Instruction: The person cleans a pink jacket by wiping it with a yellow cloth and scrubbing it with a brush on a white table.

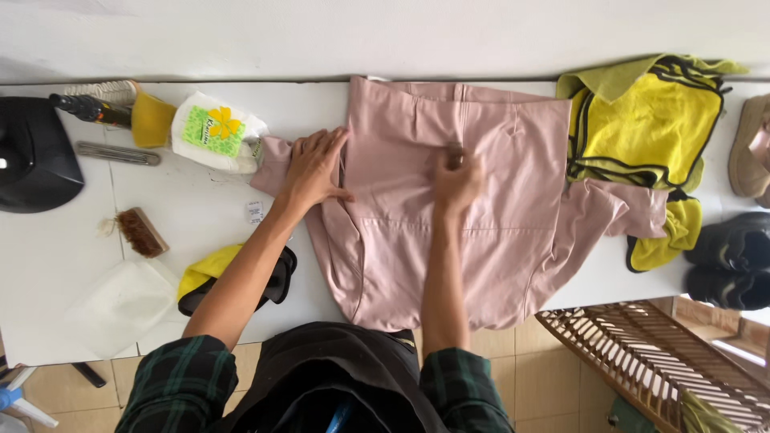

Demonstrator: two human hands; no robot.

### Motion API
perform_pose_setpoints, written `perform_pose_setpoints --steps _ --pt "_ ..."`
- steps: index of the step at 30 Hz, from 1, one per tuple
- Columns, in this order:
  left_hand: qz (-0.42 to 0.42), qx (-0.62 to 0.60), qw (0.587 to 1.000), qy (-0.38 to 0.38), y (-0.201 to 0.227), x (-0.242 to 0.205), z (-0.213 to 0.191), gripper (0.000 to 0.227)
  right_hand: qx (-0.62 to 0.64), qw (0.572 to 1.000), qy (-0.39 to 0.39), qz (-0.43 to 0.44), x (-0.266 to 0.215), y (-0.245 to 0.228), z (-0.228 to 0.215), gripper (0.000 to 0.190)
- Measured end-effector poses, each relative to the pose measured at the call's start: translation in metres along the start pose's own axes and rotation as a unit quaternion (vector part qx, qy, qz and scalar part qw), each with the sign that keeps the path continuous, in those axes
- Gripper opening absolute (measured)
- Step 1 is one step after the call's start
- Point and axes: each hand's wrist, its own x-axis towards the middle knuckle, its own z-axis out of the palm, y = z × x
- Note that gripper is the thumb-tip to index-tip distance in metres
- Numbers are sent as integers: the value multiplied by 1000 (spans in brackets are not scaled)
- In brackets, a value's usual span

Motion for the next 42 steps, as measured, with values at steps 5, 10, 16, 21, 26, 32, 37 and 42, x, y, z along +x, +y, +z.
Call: perform_pose_setpoints --steps 5,10,16,21,26,32,37,42 --pt "17 46 997 -61 -3 24 -16 174 73 991 -99 -48 -48 -117 40 35" --pt "22 77 994 -78 -10 31 -13 169 93 986 -135 -37 11 -38 7 32" --pt "3 37 995 -94 3 35 -23 165 52 994 -64 78 1 -86 26 23" --pt "-23 39 996 -77 -8 31 -7 189 123 977 -157 -70 9 -51 15 35" --pt "-33 -5 996 -85 -5 29 -7 196 -11 998 -46 44 27 -48 31 22" --pt "-37 -17 994 -97 -5 28 -3 200 23 980 -191 -45 12 -83 44 38" --pt "-38 -8 996 -79 -8 32 -1 197 -94 995 -3 18 74 -17 33 30" --pt "-49 -10 994 -97 -9 32 2 197 9 996 -79 -27 79 -13 51 41"
